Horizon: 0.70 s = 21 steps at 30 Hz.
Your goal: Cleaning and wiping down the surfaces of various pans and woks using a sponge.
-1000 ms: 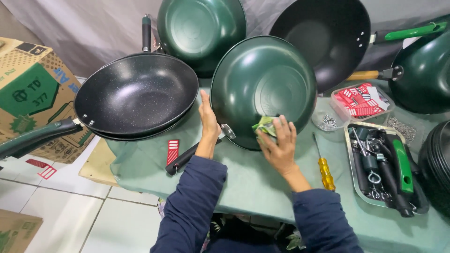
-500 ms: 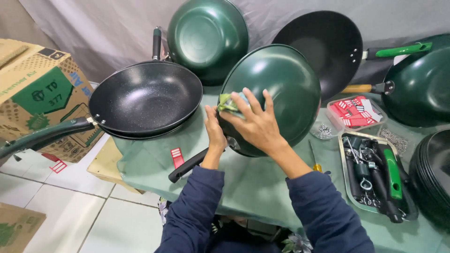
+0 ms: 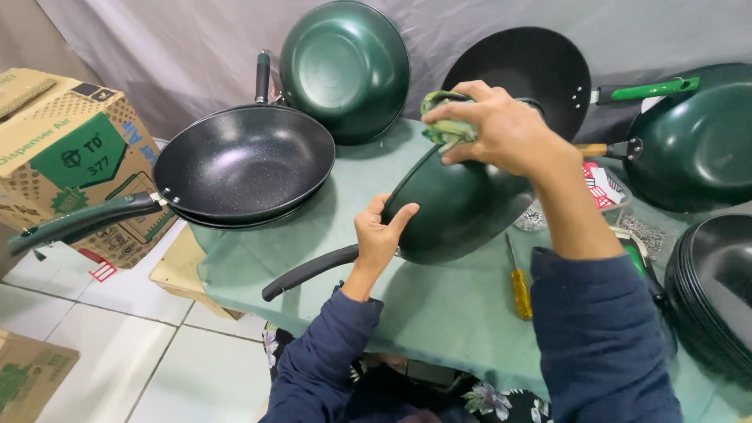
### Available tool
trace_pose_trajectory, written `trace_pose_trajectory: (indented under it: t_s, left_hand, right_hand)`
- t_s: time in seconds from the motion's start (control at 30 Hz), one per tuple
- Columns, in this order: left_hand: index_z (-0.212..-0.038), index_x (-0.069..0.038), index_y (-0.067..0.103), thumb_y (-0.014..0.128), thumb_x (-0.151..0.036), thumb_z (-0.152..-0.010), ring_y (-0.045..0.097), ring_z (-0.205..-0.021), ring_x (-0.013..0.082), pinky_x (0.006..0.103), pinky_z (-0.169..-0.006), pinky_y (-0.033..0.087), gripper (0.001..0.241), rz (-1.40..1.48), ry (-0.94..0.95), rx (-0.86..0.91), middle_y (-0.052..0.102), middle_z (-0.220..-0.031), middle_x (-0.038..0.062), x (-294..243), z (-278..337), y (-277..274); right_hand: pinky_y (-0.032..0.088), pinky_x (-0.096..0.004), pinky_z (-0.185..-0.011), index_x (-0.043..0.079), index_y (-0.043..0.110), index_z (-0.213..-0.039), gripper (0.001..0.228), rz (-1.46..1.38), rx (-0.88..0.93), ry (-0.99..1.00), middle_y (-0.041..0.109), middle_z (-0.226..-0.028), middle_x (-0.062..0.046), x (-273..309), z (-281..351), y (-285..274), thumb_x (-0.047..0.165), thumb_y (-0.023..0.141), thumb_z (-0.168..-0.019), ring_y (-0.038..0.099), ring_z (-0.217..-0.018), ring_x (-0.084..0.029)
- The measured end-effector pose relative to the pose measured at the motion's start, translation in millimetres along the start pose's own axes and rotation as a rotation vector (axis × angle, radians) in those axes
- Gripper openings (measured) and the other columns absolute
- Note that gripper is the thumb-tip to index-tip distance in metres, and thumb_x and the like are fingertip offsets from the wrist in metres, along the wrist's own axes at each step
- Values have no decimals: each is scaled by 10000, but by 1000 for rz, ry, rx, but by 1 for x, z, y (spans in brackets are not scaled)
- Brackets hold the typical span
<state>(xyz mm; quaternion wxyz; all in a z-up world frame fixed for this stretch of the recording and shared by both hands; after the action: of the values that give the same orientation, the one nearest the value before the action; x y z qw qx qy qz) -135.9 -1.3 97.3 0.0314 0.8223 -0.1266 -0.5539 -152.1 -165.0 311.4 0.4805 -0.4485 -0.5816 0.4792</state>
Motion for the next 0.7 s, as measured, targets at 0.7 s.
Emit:
trace_pose_trajectory:
  t_s: [0.7]
  left_hand:
    - [-840, -162, 627, 703, -429, -911, 568, -591, 164, 268, -585, 451, 285, -552, 1000, 572, 527, -653, -21, -15, 47, -30]
  right_hand:
    - [564, -501, -875, 335, 756, -1095, 338, -165, 147, -349, 652, -1219, -52, -61, 160, 167, 238, 757, -771, 667, -1052, -347]
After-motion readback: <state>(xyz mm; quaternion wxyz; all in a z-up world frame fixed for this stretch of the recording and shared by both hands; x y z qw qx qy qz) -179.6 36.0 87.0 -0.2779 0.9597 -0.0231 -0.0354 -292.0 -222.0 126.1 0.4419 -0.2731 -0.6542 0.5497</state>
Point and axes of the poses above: each hand's wrist, its own z-axis away from the middle knuckle, its own y-axis out of the palm, x = y × z, the point moved 2 cm from there along -z, towards the middle knuckle
